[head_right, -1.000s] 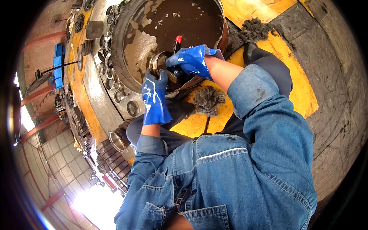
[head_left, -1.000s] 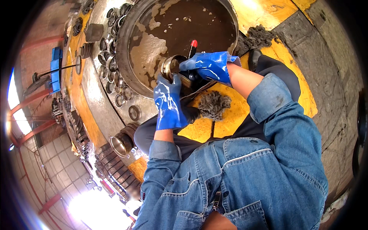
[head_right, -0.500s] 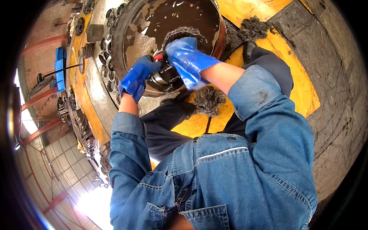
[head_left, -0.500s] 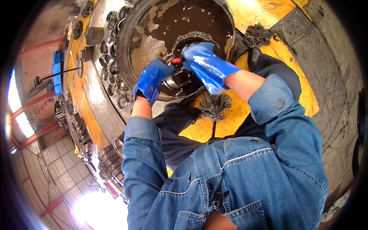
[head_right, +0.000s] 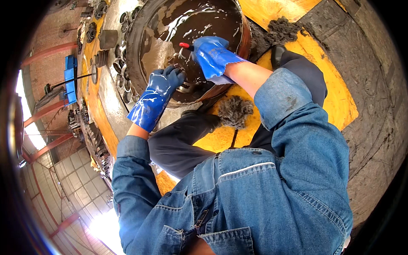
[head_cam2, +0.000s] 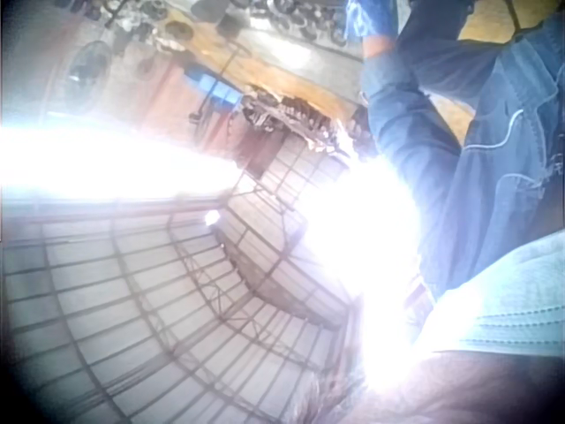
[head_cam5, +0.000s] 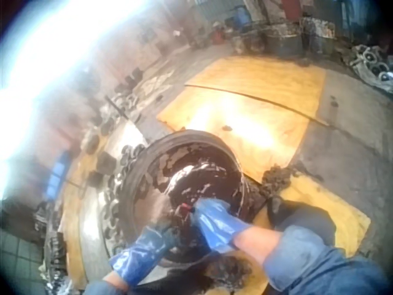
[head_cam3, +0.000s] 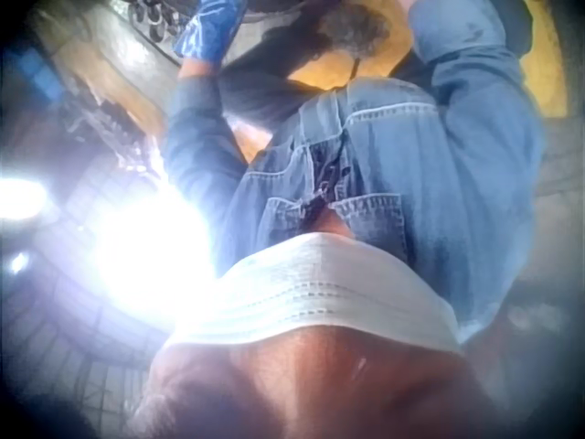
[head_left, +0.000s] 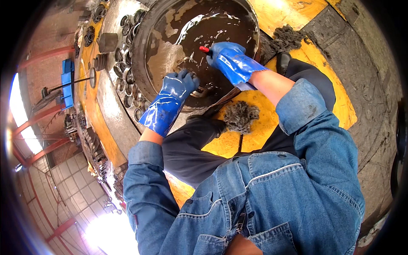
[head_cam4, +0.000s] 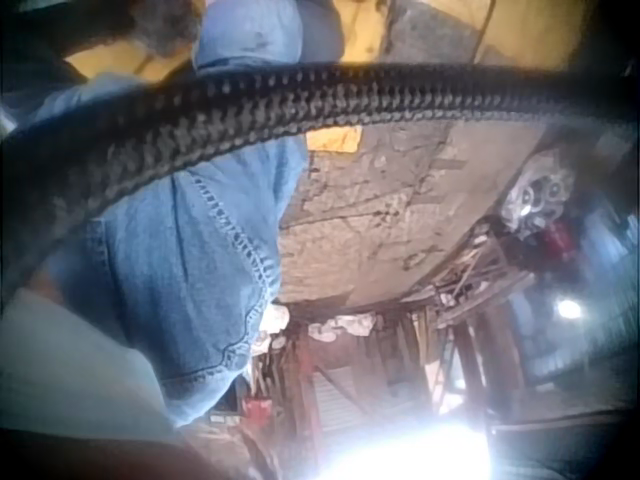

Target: The person repeatedly dips small metal rings into a dark liquid in a basin and scrubs them with a red-handled brush. They handle the rings one at a time, scrubbing both sides before placing them back into the basin or on the table.

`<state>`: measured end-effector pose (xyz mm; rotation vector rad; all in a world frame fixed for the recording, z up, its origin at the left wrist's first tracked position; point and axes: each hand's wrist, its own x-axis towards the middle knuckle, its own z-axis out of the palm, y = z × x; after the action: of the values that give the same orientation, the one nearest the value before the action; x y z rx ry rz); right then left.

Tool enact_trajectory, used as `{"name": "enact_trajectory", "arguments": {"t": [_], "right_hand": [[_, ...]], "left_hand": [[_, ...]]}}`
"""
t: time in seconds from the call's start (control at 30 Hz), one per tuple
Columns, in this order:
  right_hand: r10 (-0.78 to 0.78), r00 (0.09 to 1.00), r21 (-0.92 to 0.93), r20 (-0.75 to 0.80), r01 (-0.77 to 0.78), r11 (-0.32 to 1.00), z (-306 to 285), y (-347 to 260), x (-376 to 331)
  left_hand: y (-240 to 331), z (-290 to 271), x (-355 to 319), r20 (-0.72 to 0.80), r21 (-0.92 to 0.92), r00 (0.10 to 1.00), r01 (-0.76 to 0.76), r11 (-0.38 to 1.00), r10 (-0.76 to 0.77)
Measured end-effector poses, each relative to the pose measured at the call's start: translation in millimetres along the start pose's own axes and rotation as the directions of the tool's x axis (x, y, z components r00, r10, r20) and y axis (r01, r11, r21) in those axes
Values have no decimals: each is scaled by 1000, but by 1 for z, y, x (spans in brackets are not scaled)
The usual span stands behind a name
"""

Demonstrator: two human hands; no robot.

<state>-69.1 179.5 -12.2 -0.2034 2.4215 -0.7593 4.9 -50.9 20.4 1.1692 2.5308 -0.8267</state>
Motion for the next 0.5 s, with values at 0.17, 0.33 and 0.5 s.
{"name": "enact_trajectory", "arguments": {"t": [0.17, 0.33, 0.5], "right_hand": [[-255, 962, 33, -103, 259, 965, 34, 40, -3], [-156, 976, 358, -150, 200, 912, -4, 15, -26], [-42, 996, 706, -81, 88, 703, -67, -15, -68]], "left_hand": [[2, -41, -15, -76, -227, 980, 162, 960, -183], [-9, -26, -42, 189, -919, 735, 367, 147, -652], [-26, -46, -18, 628, -365, 720, -62, -929, -295]]}}
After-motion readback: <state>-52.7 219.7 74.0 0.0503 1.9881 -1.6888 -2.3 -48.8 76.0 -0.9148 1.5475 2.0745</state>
